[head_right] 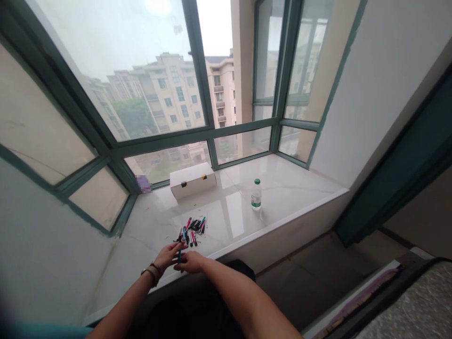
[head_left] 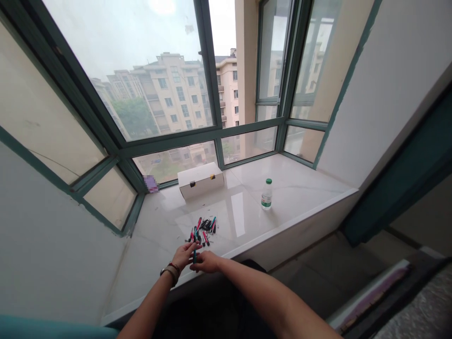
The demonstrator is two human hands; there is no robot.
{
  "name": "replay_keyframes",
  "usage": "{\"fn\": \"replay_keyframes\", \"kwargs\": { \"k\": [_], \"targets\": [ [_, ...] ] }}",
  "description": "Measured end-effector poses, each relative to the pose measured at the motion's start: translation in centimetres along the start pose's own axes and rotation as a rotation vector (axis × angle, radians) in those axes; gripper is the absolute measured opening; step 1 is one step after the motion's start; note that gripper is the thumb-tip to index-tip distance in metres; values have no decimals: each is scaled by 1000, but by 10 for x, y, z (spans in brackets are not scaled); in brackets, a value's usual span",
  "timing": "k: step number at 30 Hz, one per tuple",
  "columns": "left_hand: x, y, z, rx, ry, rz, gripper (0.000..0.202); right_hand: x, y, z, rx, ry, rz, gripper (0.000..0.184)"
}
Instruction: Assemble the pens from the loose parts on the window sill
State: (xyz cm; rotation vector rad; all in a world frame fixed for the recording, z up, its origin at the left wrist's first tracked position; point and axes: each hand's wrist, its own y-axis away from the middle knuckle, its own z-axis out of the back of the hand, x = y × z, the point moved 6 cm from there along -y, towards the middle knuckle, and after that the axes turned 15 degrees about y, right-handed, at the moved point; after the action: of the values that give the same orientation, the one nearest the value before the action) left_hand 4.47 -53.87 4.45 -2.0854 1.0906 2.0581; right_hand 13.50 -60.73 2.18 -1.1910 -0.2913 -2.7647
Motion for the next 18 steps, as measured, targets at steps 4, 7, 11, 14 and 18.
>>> {"fn": "replay_keyframes", "kwargs": {
  "k": [4, 7, 11, 14, 18],
  "targets": [
    [1, 8, 7, -90, -274, -271, 53, 10, 1, -8, 145, 130, 29, 25],
    [-2, 16, 21, -159, -580, -413, 44, 2, 2, 0, 197, -117, -88, 35],
    [-9, 27, 24, -117, -854, -568, 34, -11, -4, 13, 132, -444, -285, 50],
    [-11, 34, 14, -56, -979, -599, 34, -10, -11, 18, 69, -460, -292, 54],
    [-9, 39, 9, -75, -1061, -596, 32, -4, -14, 19, 17, -465, -268, 57]
  ]
}}
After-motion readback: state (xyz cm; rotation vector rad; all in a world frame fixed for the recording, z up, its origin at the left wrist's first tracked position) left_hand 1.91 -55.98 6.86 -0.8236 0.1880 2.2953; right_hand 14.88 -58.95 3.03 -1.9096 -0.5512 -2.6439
